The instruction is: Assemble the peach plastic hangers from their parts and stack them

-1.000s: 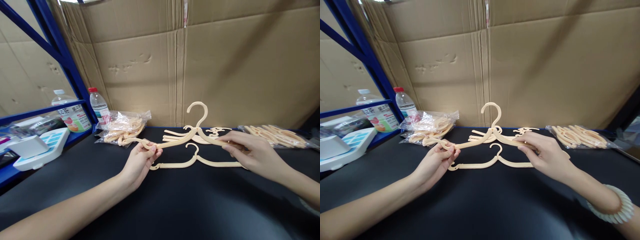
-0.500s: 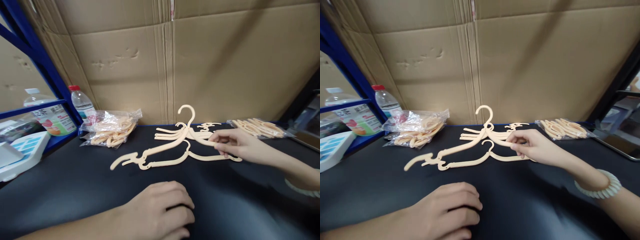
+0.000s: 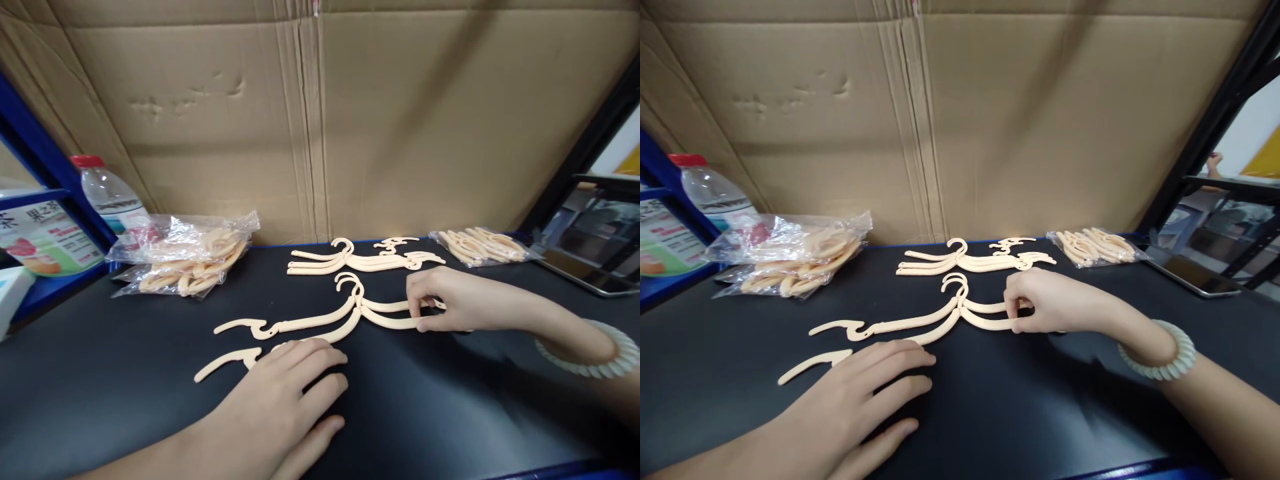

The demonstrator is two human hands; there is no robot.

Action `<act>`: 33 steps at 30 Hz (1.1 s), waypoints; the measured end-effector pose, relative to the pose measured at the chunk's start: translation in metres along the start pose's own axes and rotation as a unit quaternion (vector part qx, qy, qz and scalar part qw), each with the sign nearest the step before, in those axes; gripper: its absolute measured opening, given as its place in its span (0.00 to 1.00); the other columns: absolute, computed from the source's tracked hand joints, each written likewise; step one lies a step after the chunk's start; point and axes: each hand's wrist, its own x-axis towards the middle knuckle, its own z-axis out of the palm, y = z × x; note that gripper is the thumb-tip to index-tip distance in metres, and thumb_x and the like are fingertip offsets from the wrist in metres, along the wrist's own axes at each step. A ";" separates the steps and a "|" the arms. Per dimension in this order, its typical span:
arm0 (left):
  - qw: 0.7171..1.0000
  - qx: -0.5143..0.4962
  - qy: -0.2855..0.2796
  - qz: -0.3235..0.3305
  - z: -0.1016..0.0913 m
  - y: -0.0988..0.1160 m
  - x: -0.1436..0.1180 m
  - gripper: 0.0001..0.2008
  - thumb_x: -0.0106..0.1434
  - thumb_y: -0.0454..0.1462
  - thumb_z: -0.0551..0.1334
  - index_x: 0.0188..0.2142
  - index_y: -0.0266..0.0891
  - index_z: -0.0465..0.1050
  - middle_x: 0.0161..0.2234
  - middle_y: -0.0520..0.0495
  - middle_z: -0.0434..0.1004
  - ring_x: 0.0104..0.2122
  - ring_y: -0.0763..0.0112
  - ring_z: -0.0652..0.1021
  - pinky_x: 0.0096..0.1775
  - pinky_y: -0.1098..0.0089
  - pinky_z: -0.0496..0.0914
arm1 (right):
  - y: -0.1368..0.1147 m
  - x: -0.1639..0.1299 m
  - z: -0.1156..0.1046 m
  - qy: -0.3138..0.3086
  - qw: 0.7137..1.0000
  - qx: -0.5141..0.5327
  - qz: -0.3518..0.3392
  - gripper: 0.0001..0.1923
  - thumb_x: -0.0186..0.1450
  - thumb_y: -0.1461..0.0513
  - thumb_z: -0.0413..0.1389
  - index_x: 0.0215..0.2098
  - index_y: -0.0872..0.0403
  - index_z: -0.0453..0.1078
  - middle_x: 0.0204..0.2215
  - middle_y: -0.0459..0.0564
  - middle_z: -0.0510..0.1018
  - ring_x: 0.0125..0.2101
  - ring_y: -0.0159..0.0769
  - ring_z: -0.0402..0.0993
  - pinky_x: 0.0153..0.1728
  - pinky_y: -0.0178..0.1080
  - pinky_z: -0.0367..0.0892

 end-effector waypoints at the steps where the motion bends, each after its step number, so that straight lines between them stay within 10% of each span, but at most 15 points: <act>1: 1.000 0.008 0.002 -0.005 0.001 -0.001 0.000 0.13 0.64 0.35 0.56 0.48 0.40 0.70 0.50 0.40 0.73 0.51 0.54 0.71 0.51 0.60 0.66 | 0.000 0.000 0.001 0.003 1.000 -0.014 0.005 0.04 0.56 0.65 0.58 0.25 0.51 0.75 0.27 0.45 0.76 0.28 0.32 0.71 0.30 0.34 0.63; 23: 0.996 0.056 0.027 -0.057 0.008 -0.007 -0.002 0.12 0.64 0.36 0.55 0.47 0.41 0.69 0.50 0.43 0.71 0.50 0.59 0.72 0.49 0.59 0.70 | 0.021 -0.002 -0.006 -0.045 0.994 0.001 0.102 0.17 0.56 0.57 0.61 0.43 0.52 0.69 0.19 0.39 0.73 0.20 0.30 0.67 0.21 0.32 0.55; 33: 0.996 0.061 0.034 -0.051 0.008 -0.009 -0.003 0.12 0.64 0.37 0.56 0.47 0.40 0.68 0.50 0.42 0.71 0.50 0.58 0.72 0.50 0.58 0.70 | 0.021 0.000 -0.007 -0.042 0.994 -0.026 0.100 0.04 0.56 0.62 0.57 0.31 0.52 0.72 0.19 0.40 0.72 0.21 0.28 0.66 0.21 0.32 0.55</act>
